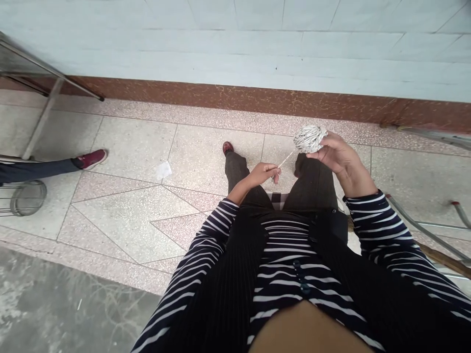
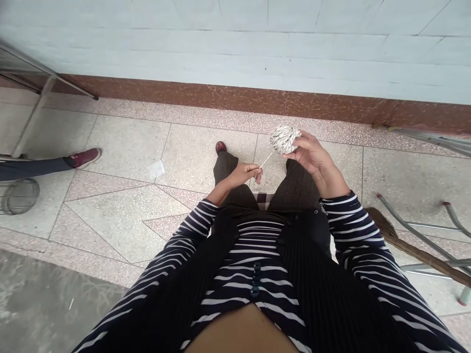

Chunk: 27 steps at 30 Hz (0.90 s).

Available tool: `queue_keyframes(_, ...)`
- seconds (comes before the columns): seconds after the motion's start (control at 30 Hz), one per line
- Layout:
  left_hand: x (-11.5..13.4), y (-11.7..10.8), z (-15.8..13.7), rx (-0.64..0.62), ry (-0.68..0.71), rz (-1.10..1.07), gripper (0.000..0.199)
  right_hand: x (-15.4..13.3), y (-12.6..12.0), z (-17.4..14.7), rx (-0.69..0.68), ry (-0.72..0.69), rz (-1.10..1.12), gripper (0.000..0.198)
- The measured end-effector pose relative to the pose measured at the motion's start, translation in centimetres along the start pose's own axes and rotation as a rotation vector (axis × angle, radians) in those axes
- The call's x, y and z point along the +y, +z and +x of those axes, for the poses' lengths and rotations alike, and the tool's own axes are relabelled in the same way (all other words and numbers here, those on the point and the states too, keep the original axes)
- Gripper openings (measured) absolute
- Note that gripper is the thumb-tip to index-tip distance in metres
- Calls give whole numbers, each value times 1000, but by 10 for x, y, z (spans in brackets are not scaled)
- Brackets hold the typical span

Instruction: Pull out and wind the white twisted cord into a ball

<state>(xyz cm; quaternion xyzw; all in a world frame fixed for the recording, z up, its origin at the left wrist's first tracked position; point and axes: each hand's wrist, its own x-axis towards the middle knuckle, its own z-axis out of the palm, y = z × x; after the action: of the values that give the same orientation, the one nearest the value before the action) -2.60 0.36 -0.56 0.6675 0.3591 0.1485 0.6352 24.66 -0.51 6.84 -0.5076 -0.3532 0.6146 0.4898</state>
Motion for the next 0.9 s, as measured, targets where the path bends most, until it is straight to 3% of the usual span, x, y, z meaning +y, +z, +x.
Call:
queue_keyframes(0.13, 17, 1, -21, -119, -17, 102, 41, 28, -9, 32, 235, -134, -332, 62)
queue_keyframes(0.2, 32, -3, -28, -107, -5, 152, 41, 44, -5, 38, 316, -188, -551, 66)
queue_keyframes(0.3, 55, -16, -28, -7, 20, 271, 37, 65, 8, 29, 248, -146, -740, 62)
queue_keyframes(0.37, 66, -27, -21, 66, 47, 403, 32, 73, 18, 16, 69, 4, -659, 56)
queue_keyframes(0.47, 69, -43, -7, 93, 139, 583, 27, 74, 23, -5, -247, 271, -294, 48)
queue_keyframes(0.57, 59, -52, 4, 49, 184, 600, 28, 64, 19, -19, -392, 380, 9, 48)
queue_keyframes(0.77, 28, -36, 9, 160, 40, 544, 33, 40, 20, -31, -357, 308, 183, 63)
queue_keyframes(0.9, 17, -6, 2, 117, 29, 407, 33, 35, 25, -23, -164, 125, 187, 50)
